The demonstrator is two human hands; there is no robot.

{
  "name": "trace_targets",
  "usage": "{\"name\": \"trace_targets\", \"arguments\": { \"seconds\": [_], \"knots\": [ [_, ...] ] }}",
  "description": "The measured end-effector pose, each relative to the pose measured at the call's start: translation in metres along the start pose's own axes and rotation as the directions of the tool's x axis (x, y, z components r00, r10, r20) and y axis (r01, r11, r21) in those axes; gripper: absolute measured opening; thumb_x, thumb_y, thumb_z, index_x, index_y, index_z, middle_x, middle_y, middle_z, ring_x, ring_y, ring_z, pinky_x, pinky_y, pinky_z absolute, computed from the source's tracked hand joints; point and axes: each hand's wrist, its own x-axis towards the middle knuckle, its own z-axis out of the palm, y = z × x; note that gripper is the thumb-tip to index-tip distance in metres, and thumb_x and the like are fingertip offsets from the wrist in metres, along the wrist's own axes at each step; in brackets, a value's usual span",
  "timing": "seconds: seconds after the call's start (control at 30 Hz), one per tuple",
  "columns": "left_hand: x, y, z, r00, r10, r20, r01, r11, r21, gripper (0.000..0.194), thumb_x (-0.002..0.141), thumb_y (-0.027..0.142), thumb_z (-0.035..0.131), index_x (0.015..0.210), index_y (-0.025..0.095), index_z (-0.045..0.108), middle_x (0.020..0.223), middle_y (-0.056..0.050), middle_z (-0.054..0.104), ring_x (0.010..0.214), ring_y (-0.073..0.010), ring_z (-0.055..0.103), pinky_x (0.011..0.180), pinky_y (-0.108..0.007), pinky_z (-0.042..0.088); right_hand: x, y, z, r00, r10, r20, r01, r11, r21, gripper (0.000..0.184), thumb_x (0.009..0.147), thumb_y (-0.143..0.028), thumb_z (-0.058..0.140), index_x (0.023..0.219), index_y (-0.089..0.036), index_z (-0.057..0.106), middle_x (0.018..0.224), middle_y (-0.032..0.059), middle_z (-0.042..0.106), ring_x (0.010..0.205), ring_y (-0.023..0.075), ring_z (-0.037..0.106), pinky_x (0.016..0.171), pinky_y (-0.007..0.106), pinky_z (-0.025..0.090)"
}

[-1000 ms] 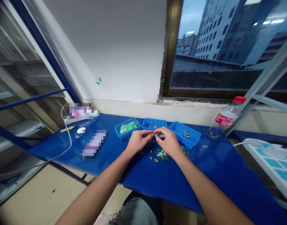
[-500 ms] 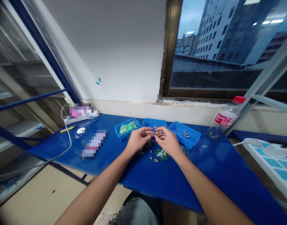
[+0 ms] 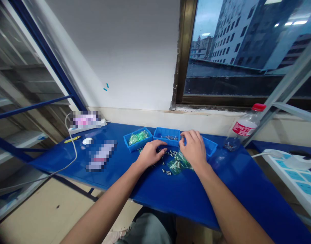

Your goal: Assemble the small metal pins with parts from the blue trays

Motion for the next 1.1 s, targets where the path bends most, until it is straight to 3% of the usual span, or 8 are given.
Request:
{"name": "trace_targets", "arguments": {
  "seconds": [0.17, 0.33, 0.43, 0.67, 0.8, 0.93, 1.0, 1.1],
  "knots": [
    [-0.003, 0.009, -0.001, 0.979, 0.153, 0.135, -0.16, 0.986, 0.046, 0.035, 0.101, 0.038, 0.062, 0.129, 0.019, 0.072, 0.125, -0.013, 0.076, 0.118, -0.0287, 0.07, 0.106, -0.042, 0.054, -0.005, 0.023, 0.002, 0.997, 0.069, 0.017, -0.06, 0.949, -0.308, 0.02, 0.097, -0.03, 0.056, 0.092, -0.02, 0.072, 0.094, 0.0159, 0.07, 0.096, 0.0347, 0.055, 0.083, 0.048, 0.041],
    [-0.004, 0.03, 0.003, 0.907, 0.356, 0.224, -0.366, 0.931, 0.005, 0.034, 0.098, 0.049, 0.066, 0.118, 0.023, 0.078, 0.138, -0.012, 0.07, 0.128, -0.0294, 0.065, 0.113, -0.041, 0.048, -0.005, 0.017, 0.003, 0.999, 0.042, 0.011, -0.038, 0.967, -0.25, 0.022, 0.098, -0.034, 0.056, 0.099, -0.02, 0.073, 0.098, 0.016, 0.071, 0.097, 0.0344, 0.054, 0.084, 0.048, 0.038],
    [-0.003, 0.036, 0.01, 0.889, 0.374, 0.266, -0.399, 0.916, 0.046, 0.029, 0.098, 0.046, 0.066, 0.109, 0.023, 0.079, 0.14, -0.011, 0.069, 0.133, -0.0302, 0.063, 0.117, -0.044, 0.045, -0.004, 0.012, 0.002, 0.999, 0.038, 0.031, -0.03, 0.972, -0.235, 0.023, 0.099, -0.034, 0.054, 0.102, -0.021, 0.073, 0.101, 0.0154, 0.072, 0.099, 0.0349, 0.054, 0.084, 0.048, 0.038],
    [0.0, 0.032, 0.02, 0.88, 0.368, 0.299, -0.41, 0.907, 0.09, 0.03, 0.105, 0.039, 0.056, 0.113, 0.021, 0.078, 0.129, -0.011, 0.076, 0.132, -0.0278, 0.063, 0.118, -0.044, 0.044, -0.003, 0.009, 0.002, 0.998, 0.043, 0.043, -0.034, 0.983, -0.178, 0.024, 0.099, -0.034, 0.055, 0.105, -0.02, 0.073, 0.104, 0.0153, 0.073, 0.102, 0.0347, 0.056, 0.089, 0.048, 0.039],
    [0.001, 0.029, 0.019, 0.892, 0.375, 0.251, -0.4, 0.915, 0.054, 0.029, 0.105, 0.036, 0.055, 0.119, 0.018, 0.075, 0.126, -0.012, 0.075, 0.127, -0.0272, 0.065, 0.114, -0.043, 0.047, -0.002, 0.007, 0.0, 0.998, 0.052, 0.036, -0.047, 0.99, -0.135, 0.024, 0.099, -0.034, 0.056, 0.105, -0.019, 0.074, 0.103, 0.0142, 0.074, 0.104, 0.0346, 0.058, 0.092, 0.049, 0.042],
    [0.003, 0.022, 0.012, 0.96, 0.274, 0.06, -0.273, 0.961, -0.036, 0.021, 0.102, 0.028, 0.06, 0.116, 0.019, 0.072, 0.121, -0.011, 0.075, 0.117, -0.0246, 0.069, 0.107, -0.039, 0.053, 0.004, -0.004, -0.006, 0.998, 0.055, -0.001, -0.054, 0.987, 0.15, 0.027, 0.102, -0.04, 0.056, 0.101, -0.021, 0.074, 0.1, 0.0115, 0.076, 0.1, 0.03, 0.064, 0.093, 0.046, 0.05],
    [0.004, 0.017, 0.008, 0.983, 0.164, -0.079, -0.171, 0.98, -0.103, 0.016, 0.099, 0.025, 0.064, 0.113, 0.02, 0.071, 0.114, -0.009, 0.075, 0.108, -0.0233, 0.071, 0.1, -0.037, 0.057, 0.005, -0.011, -0.007, 0.992, 0.124, 0.019, -0.123, 0.93, 0.346, 0.029, 0.102, -0.045, 0.056, 0.104, -0.023, 0.075, 0.104, 0.0099, 0.076, 0.093, 0.0266, 0.068, 0.088, 0.042, 0.055],
    [0.007, 0.01, 0.006, 0.975, 0.001, -0.224, -0.064, 0.96, -0.274, 0.012, 0.097, 0.023, 0.068, 0.108, 0.019, 0.071, 0.109, -0.008, 0.074, 0.096, -0.0205, 0.074, 0.089, -0.034, 0.061, 0.002, -0.02, 0.0, 0.967, 0.195, 0.163, -0.254, 0.771, 0.584, 0.033, 0.097, -0.05, 0.065, 0.115, -0.023, 0.074, 0.115, 0.0099, 0.077, 0.095, 0.0255, 0.074, 0.088, 0.041, 0.06]
  ]
}}
